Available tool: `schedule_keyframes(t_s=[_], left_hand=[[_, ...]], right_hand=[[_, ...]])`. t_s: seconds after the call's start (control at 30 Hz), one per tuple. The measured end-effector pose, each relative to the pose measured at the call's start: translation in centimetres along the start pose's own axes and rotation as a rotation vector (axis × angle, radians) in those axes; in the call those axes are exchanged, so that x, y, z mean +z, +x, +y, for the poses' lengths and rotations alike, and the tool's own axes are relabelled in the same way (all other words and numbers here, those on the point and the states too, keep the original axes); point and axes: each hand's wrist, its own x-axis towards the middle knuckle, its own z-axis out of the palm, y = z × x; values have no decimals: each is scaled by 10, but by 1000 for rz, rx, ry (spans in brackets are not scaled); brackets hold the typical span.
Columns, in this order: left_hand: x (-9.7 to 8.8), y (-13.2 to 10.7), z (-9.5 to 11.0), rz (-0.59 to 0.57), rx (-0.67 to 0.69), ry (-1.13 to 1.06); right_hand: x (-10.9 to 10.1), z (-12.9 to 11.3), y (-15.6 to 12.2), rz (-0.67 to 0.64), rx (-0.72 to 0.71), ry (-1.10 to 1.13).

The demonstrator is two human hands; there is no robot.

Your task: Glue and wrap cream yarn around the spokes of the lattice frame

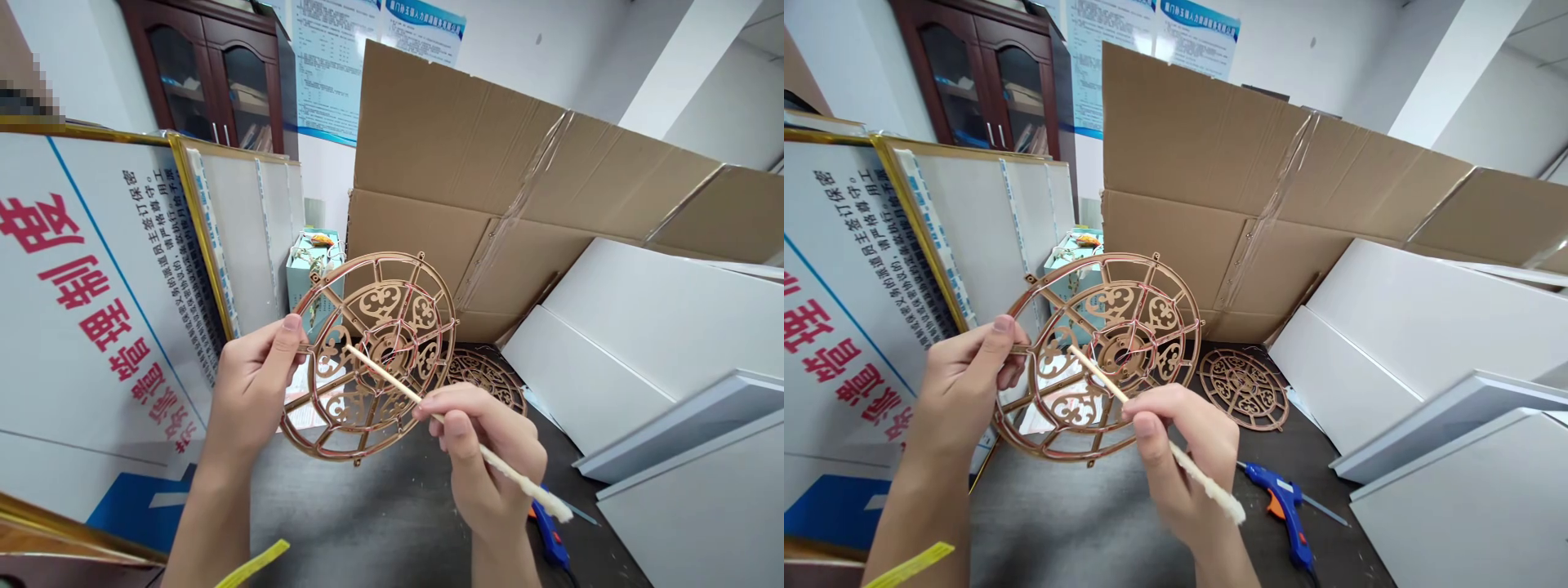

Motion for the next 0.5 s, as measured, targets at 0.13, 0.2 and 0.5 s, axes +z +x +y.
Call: schedule_keyframes(t_s=[0.13, 0.2, 0.5], left_hand=[[0, -1, 3, 4, 2, 1], [0, -2, 3, 4, 6, 10], [0, -2, 0, 6, 24, 35]], right_hand=[[1, -2, -1, -18, 3, -19], [3, -3, -1, -25, -1, -25], [7, -8, -2, -27, -145, -134]])
